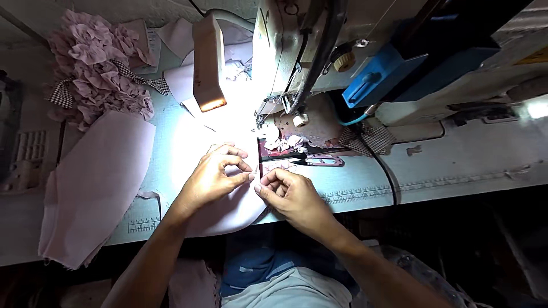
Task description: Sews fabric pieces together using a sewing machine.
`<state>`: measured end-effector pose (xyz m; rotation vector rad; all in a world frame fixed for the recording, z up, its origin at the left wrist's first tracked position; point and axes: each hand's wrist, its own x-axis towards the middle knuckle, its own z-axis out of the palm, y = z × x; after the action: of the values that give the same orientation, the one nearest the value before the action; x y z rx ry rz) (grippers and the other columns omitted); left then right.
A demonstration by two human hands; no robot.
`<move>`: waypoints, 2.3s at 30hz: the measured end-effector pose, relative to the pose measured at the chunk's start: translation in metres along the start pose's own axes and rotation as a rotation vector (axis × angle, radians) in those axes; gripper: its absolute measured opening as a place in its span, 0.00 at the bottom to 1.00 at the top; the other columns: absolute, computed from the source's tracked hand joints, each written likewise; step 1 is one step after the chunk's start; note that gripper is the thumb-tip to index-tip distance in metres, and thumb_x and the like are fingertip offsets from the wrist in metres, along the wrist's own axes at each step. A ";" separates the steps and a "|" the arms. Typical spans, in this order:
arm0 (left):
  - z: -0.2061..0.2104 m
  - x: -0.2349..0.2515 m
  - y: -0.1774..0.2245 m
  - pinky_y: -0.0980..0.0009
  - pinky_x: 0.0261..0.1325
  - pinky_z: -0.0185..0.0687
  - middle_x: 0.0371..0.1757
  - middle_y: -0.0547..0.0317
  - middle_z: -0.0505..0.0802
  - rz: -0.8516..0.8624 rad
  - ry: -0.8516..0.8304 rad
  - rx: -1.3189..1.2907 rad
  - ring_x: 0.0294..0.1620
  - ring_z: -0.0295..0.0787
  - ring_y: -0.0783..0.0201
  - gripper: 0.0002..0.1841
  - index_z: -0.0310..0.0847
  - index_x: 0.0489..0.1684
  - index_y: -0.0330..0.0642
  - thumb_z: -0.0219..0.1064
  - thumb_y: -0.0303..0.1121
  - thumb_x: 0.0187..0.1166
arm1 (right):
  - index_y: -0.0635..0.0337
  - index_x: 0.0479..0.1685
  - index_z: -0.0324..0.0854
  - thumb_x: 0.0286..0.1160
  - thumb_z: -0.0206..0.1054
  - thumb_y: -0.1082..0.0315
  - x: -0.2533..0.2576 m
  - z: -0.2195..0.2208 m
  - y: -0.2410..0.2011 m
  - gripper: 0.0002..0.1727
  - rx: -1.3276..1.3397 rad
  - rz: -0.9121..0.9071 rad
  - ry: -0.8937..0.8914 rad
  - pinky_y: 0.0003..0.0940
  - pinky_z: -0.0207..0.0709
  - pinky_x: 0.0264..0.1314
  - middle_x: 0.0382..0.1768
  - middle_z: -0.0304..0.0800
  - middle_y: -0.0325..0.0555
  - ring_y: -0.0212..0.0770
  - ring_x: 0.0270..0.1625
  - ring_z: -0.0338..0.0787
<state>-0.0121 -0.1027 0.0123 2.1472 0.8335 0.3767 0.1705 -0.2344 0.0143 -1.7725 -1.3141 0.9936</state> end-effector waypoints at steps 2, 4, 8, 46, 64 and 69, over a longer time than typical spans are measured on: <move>-0.002 -0.001 -0.004 0.59 0.80 0.70 0.58 0.73 0.94 0.027 0.015 -0.044 0.80 0.75 0.65 0.06 0.96 0.32 0.58 0.78 0.45 0.67 | 0.49 0.36 0.83 0.74 0.73 0.53 -0.001 0.001 0.003 0.12 0.020 -0.001 0.011 0.16 0.70 0.28 0.24 0.81 0.27 0.19 0.24 0.76; -0.004 -0.001 -0.008 0.62 0.81 0.72 0.57 0.70 0.94 0.069 0.025 -0.133 0.78 0.78 0.65 0.04 0.92 0.28 0.53 0.77 0.39 0.66 | 0.49 0.35 0.80 0.74 0.73 0.49 -0.005 0.004 0.004 0.15 -0.016 -0.027 0.075 0.17 0.70 0.29 0.26 0.81 0.29 0.20 0.25 0.76; -0.008 -0.003 -0.019 0.61 0.85 0.71 0.62 0.59 0.92 0.135 0.032 -0.279 0.81 0.76 0.59 0.05 0.85 0.22 0.47 0.75 0.32 0.63 | 0.56 0.50 0.88 0.80 0.67 0.51 -0.012 0.015 0.007 0.17 -0.392 -0.313 0.295 0.29 0.82 0.37 0.45 0.89 0.43 0.34 0.40 0.87; 0.008 0.046 -0.034 0.49 0.73 0.64 0.57 0.55 0.89 0.454 0.060 0.467 0.67 0.78 0.52 0.21 0.90 0.67 0.65 0.53 0.50 0.86 | 0.54 0.58 0.83 0.90 0.57 0.53 0.079 -0.039 -0.007 0.16 -0.450 -0.063 0.122 0.57 0.80 0.50 0.54 0.85 0.56 0.53 0.51 0.88; 0.009 0.048 -0.036 0.53 0.71 0.68 0.55 0.55 0.89 0.424 0.127 0.435 0.65 0.80 0.53 0.23 0.87 0.67 0.56 0.57 0.54 0.82 | 0.48 0.59 0.87 0.88 0.61 0.53 0.076 -0.033 -0.013 0.15 -0.316 0.030 0.089 0.43 0.78 0.27 0.30 0.88 0.43 0.39 0.25 0.84; 0.010 0.050 -0.035 0.51 0.67 0.68 0.57 0.51 0.86 0.418 0.113 0.463 0.62 0.79 0.50 0.26 0.78 0.81 0.66 0.55 0.52 0.83 | 0.55 0.53 0.86 0.85 0.64 0.59 0.073 -0.021 -0.008 0.12 -0.596 -0.184 0.134 0.46 0.80 0.34 0.32 0.89 0.45 0.44 0.33 0.89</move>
<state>0.0141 -0.0582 -0.0208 2.7650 0.5620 0.5632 0.1992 -0.1643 0.0190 -2.0473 -1.7695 0.3873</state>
